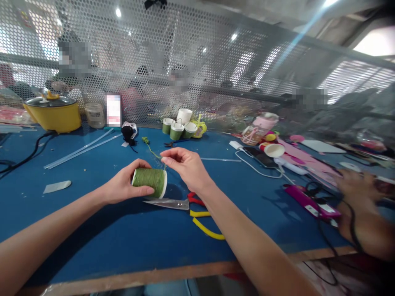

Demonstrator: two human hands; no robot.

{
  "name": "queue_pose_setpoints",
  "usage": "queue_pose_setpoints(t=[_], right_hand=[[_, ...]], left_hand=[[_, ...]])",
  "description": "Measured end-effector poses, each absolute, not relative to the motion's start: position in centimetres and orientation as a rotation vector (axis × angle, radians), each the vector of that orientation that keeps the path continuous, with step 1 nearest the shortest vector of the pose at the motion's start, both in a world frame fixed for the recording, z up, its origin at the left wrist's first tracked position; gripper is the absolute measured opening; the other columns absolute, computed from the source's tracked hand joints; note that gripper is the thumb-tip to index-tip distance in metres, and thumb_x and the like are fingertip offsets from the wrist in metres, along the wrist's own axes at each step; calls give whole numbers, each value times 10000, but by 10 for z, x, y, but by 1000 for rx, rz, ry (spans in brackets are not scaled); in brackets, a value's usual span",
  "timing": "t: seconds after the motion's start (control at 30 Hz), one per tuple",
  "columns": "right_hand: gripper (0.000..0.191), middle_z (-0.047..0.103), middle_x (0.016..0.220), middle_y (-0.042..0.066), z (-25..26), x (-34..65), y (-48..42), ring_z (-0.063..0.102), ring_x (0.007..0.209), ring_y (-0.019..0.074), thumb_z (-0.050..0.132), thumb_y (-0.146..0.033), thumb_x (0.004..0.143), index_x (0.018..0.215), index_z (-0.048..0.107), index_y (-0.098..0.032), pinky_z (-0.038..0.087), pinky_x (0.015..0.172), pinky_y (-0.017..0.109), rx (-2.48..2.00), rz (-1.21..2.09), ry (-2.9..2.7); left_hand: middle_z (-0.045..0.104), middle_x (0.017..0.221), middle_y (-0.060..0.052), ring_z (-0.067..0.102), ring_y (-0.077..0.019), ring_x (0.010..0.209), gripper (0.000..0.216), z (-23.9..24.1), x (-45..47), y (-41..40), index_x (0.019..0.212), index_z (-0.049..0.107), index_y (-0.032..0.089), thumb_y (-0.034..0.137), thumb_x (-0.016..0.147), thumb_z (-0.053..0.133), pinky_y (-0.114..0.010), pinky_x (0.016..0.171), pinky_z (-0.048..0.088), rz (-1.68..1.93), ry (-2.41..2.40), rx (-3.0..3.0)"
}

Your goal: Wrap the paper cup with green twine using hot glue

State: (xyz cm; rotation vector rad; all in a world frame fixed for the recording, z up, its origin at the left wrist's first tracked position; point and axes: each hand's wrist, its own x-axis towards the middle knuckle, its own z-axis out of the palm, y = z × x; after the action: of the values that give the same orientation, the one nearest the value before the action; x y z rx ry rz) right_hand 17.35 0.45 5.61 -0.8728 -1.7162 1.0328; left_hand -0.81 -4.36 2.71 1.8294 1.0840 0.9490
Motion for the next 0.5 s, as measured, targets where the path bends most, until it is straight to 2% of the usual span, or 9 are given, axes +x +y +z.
queue_pose_setpoints(t=[0.5], right_hand=[[74,659,739,1,52,173,0,578,673,113,610,-175,698,764,644,-175,458,675,269,-980,970,-1805]], left_hand=[[466,834,13,450,-123,690,458,26,-11,-44,1008,419,194,322,652,677,-226,605,409,980,1055,1892]])
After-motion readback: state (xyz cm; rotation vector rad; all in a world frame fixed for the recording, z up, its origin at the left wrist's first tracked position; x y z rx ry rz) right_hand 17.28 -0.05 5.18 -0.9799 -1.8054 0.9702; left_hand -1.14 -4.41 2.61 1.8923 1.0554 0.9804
